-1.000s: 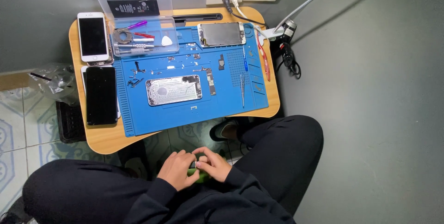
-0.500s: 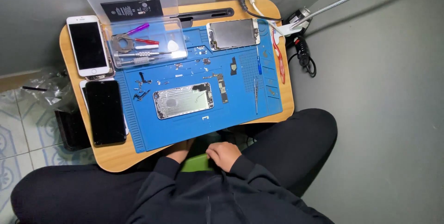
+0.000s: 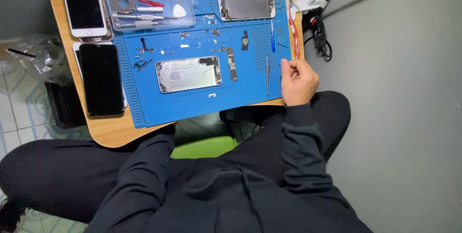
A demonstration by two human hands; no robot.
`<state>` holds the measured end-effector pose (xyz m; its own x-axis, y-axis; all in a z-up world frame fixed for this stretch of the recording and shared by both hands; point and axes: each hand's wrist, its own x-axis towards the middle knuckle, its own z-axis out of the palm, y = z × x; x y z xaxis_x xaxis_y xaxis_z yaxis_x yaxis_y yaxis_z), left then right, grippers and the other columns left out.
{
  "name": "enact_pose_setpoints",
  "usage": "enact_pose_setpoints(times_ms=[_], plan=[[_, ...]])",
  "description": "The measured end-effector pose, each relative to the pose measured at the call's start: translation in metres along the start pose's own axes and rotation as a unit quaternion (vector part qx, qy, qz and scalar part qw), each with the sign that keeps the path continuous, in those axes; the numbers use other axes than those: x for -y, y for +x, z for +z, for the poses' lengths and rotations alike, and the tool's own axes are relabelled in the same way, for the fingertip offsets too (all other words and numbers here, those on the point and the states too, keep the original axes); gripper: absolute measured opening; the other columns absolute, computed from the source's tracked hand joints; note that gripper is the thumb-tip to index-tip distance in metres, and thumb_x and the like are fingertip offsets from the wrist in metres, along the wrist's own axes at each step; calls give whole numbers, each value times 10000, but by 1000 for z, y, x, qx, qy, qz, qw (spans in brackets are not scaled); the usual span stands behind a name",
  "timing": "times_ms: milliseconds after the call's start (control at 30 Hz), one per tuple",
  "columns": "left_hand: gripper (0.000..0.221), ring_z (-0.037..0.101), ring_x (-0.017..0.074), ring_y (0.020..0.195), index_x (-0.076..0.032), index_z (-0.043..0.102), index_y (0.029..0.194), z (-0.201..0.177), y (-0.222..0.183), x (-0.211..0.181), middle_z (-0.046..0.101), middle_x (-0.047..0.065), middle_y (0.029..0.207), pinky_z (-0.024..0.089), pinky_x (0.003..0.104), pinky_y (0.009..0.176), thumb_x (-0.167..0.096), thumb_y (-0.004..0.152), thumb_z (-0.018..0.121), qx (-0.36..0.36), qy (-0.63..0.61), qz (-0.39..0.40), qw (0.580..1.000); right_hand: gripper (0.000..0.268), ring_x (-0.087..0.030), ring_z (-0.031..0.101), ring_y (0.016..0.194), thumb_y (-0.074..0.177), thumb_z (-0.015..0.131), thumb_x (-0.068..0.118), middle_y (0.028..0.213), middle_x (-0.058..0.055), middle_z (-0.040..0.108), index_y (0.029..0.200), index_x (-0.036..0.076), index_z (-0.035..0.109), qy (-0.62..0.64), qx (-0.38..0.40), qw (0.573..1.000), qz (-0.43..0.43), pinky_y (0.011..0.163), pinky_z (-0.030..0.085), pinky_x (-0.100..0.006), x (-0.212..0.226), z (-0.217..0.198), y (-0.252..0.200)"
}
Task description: Securing small screws and internal components during a smartphone repair process using a screwdriver and tweezers.
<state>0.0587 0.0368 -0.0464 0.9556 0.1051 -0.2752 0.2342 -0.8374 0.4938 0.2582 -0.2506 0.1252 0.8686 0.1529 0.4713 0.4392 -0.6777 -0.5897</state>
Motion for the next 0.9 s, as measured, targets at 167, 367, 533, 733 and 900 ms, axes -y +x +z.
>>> enact_pose_setpoints(times_ms=[167,367,533,733,900], plan=[[478,608,200,468,-129,680,708,16,-5,20,572,30,522,457,305,410,-490,1014,611,-11,8,-12,1000,243,-182,574,517,996,839,221,590,8,584,800,154,713,-66,-27,997,-13,536,482,-285,1,8,-3],[460,589,202,463,-126,674,701,41,-18,54,551,27,521,446,303,412,-469,1003,629,-30,8,-28,999,193,-245,647,612,953,841,308,722,10,618,963,172,704,-94,53,994,-11,583,533,-402,10,20,-19],[446,572,203,460,-123,669,695,3,7,-3,535,23,520,436,301,414,-453,994,644,-64,17,-47,997,207,-391,699,751,1014,717,247,823,-46,642,1087,164,541,-108,113,985,68,659,544,-566,23,20,-20],[430,553,204,455,-120,663,687,-18,-4,-16,515,19,518,424,299,417,-432,983,662,-81,30,-65,994,148,-352,688,724,1032,623,175,844,5,572,1136,218,526,-136,110,984,25,640,560,-545,10,27,-33],[418,537,205,452,-117,659,681,-22,-14,-20,498,16,517,414,297,419,-415,974,677,-92,38,-71,993,131,-352,674,700,1032,564,131,841,-10,516,1132,204,520,-148,122,982,0,629,562,-549,12,25,-33]])
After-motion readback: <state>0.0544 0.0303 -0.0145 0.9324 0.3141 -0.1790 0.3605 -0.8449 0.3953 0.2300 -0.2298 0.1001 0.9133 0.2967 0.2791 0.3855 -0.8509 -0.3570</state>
